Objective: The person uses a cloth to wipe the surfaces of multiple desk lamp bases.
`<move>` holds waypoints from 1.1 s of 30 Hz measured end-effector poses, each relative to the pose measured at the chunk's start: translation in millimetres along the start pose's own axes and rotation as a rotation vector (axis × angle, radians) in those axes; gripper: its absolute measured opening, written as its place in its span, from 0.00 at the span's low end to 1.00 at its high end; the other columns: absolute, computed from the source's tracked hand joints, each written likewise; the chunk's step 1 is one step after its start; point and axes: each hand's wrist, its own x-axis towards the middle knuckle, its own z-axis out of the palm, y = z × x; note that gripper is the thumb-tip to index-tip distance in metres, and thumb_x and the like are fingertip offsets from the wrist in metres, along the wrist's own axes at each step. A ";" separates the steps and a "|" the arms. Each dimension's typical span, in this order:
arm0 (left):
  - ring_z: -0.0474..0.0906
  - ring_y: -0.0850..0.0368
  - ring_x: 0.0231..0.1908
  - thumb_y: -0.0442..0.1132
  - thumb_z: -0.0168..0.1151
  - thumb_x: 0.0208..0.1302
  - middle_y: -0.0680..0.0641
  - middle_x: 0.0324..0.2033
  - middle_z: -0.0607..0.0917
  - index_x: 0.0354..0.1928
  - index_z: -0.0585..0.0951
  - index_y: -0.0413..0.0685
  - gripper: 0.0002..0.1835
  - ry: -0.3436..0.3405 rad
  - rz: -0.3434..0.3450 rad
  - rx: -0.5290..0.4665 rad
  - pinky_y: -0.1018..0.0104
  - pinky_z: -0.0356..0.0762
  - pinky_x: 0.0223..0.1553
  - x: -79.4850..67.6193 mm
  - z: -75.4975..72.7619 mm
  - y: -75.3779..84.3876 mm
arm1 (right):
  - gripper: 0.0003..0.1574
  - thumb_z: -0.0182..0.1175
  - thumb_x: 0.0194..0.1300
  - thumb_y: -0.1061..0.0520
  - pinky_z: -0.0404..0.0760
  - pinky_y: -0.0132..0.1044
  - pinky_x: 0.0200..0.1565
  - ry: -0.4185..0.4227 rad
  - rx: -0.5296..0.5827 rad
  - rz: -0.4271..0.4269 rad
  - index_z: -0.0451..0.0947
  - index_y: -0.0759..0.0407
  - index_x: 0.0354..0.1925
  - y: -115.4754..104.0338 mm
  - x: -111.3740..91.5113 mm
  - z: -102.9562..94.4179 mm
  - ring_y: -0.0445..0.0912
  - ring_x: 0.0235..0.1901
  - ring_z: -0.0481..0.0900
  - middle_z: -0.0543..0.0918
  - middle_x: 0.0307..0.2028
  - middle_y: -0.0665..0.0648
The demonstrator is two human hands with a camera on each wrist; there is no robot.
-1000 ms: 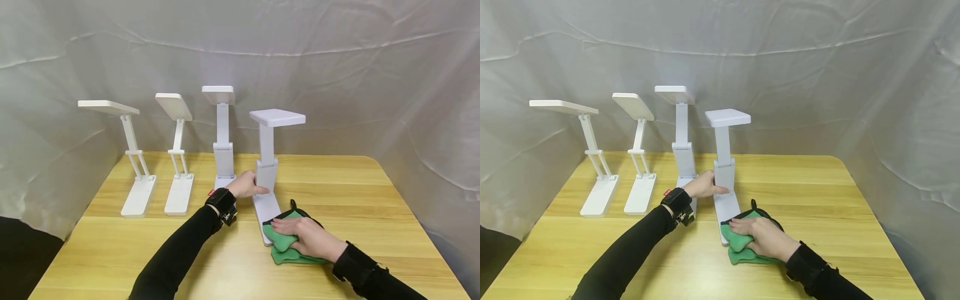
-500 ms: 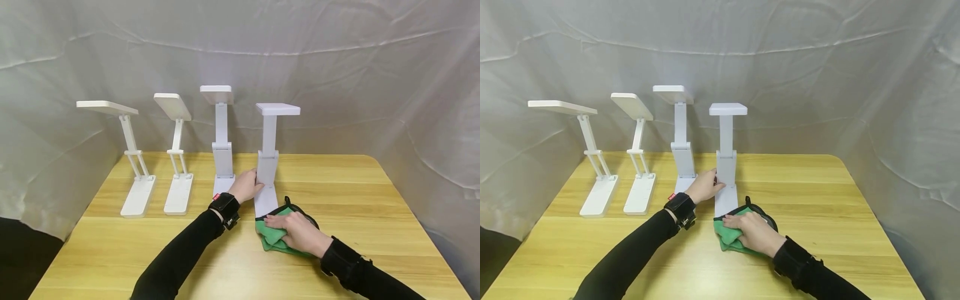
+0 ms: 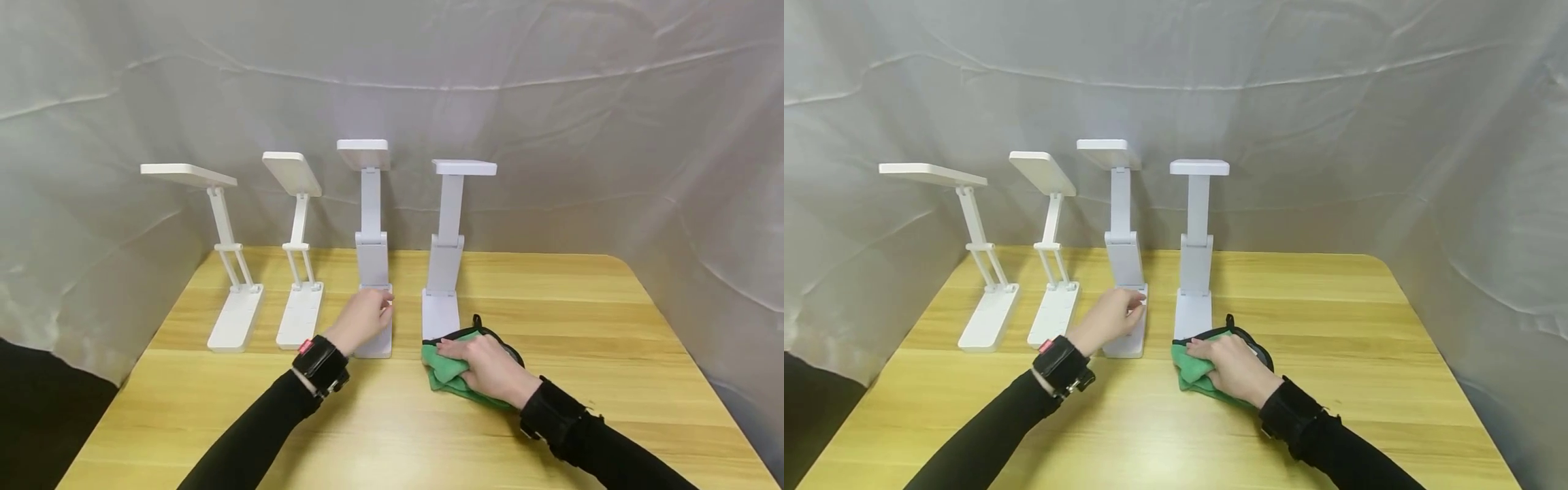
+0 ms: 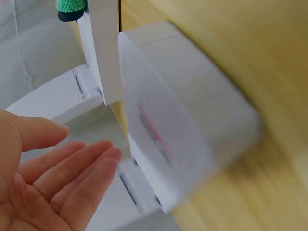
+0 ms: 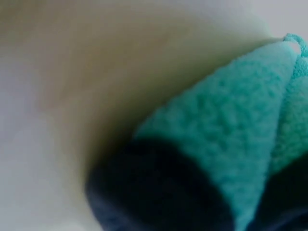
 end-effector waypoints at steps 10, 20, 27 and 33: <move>0.82 0.49 0.43 0.35 0.56 0.64 0.41 0.42 0.85 0.48 0.81 0.37 0.14 0.051 -0.003 0.009 0.56 0.80 0.46 -25.2 -11.3 -16.7 | 0.31 0.62 0.44 0.75 0.83 0.39 0.40 0.020 0.005 0.014 0.82 0.57 0.49 5.2 -8.7 -8.6 0.47 0.43 0.82 0.85 0.45 0.56; 0.73 0.60 0.19 0.36 0.58 0.63 0.42 0.46 0.85 0.54 0.79 0.43 0.17 0.083 0.050 0.090 0.62 0.78 0.27 -48.7 -35.8 -31.8 | 0.27 0.66 0.51 0.69 0.84 0.36 0.35 0.207 0.092 0.077 0.76 0.67 0.52 -1.5 -28.7 -53.0 0.45 0.37 0.83 0.85 0.42 0.62; 0.80 0.44 0.45 0.38 0.59 0.64 0.39 0.51 0.81 0.59 0.75 0.42 0.21 0.100 0.088 0.143 0.49 0.77 0.49 -73.2 -56.2 -48.3 | 0.29 0.67 0.52 0.69 0.83 0.40 0.35 0.206 -0.040 0.186 0.75 0.63 0.54 0.4 -58.7 -94.2 0.46 0.38 0.83 0.84 0.42 0.58; 0.69 0.34 0.58 0.41 0.57 0.66 0.33 0.57 0.75 0.62 0.72 0.40 0.24 0.128 0.078 0.195 0.40 0.66 0.57 -96.0 -66.9 -62.4 | 0.28 0.67 0.50 0.69 0.83 0.34 0.35 0.160 -0.018 0.084 0.75 0.61 0.52 -20.5 -63.1 -90.2 0.42 0.37 0.82 0.84 0.41 0.54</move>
